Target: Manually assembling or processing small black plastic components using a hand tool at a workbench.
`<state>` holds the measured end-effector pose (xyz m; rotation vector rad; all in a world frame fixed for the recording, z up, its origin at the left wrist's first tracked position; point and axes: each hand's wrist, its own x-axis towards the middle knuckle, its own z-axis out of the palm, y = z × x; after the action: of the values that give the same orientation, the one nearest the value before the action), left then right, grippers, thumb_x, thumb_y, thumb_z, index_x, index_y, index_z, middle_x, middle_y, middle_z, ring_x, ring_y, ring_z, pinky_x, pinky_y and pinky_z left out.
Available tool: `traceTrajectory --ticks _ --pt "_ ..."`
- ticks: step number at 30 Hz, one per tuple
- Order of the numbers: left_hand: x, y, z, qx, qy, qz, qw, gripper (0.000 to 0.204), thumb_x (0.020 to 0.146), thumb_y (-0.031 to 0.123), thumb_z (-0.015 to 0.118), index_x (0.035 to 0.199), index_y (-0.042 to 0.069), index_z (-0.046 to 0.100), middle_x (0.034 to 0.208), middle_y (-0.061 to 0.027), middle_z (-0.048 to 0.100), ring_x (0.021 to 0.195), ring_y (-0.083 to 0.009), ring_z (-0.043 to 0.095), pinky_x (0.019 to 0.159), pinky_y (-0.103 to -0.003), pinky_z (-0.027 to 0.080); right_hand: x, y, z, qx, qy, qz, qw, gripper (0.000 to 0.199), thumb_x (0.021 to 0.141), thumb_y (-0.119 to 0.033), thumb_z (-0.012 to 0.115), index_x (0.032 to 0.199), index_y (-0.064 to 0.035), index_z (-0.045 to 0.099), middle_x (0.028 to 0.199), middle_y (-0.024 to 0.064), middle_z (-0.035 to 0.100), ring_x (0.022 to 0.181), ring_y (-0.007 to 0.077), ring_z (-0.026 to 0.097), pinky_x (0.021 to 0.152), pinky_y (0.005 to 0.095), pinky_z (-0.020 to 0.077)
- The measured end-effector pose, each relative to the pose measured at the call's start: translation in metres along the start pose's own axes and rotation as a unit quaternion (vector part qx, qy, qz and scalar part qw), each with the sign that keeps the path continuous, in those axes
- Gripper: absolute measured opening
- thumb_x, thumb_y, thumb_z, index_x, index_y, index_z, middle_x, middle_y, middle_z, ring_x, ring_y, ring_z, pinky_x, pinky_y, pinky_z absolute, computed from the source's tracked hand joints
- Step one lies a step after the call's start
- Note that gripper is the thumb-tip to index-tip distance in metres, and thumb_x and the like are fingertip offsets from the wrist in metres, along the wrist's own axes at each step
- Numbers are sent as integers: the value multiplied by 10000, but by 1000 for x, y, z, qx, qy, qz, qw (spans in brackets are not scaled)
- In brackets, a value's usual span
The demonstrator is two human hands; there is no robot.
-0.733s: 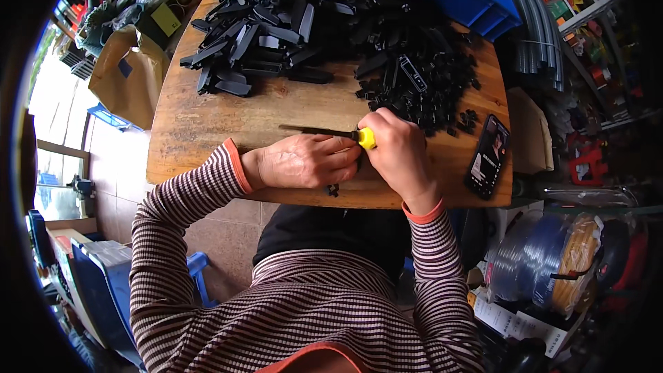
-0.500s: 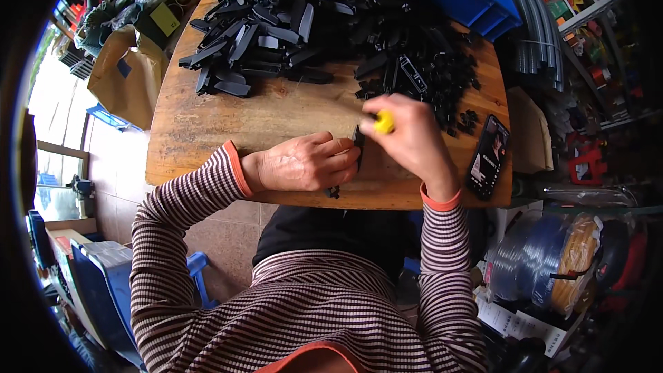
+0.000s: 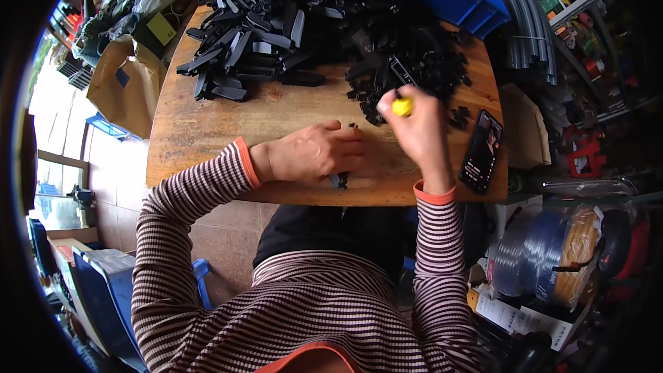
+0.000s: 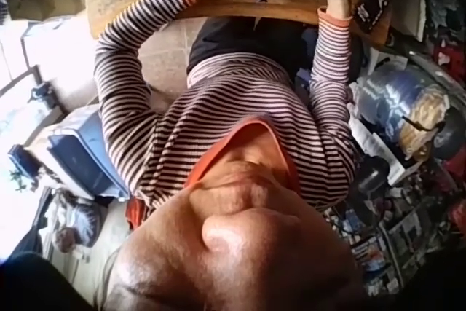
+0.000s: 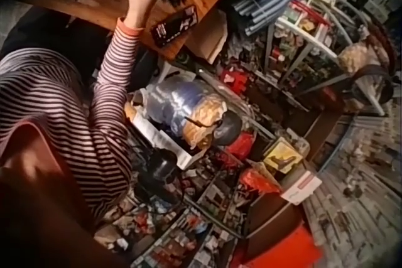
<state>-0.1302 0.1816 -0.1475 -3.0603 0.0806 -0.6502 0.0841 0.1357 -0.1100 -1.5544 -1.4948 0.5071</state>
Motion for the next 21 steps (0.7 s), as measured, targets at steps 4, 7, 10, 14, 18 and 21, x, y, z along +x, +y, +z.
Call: traceTrajectory --ticks 4,7,10,14,18,21 --pt "-17 -16 -7 0 5 -114 993 322 755 134 638 1065 58 594 1029 -77 589 1012 -242 548 816 -345 487 -13 13 21 -167 -47 -86 981 163 792 -74 718 905 10 635 810 137 646 706 281 626 635 341 482" --pt "-24 -28 -13 17 30 -218 975 321 746 124 637 1055 52 588 1009 -86 581 978 -255 544 818 -350 477 -13 9 24 -185 -57 -56 980 138 765 -59 711 858 8 634 874 166 642 781 379 621 663 392 500" --pt "-27 -40 -17 12 48 -332 942 319 737 105 629 1046 43 581 999 -98 577 960 -268 536 821 -350 465 -10 -2 22 -236 -84 -72 965 163 759 -36 702 892 14 622 877 166 636 805 365 628 678 401 502" --pt "-21 -44 -10 128 22 -302 944 293 734 49 611 1024 32 577 976 -104 576 943 -276 529 821 -347 452 -14 -3 25 -218 -109 -46 969 250 735 -50 735 947 15 620 900 172 636 830 368 628 711 395 490" --pt "-24 -18 -11 127 73 -270 952 257 741 92 597 987 26 564 913 -95 574 947 -252 512 784 -334 442 -20 5 15 -201 -101 -66 972 240 733 -42 737 927 14 608 887 170 635 825 365 629 704 393 490" --pt "-33 4 -23 19 60 -265 962 207 763 80 592 961 36 550 847 -82 573 912 -247 524 765 -333 437 -21 4 9 -188 -100 -65 975 234 745 -32 733 920 8 584 873 168 628 802 365 621 680 395 489"
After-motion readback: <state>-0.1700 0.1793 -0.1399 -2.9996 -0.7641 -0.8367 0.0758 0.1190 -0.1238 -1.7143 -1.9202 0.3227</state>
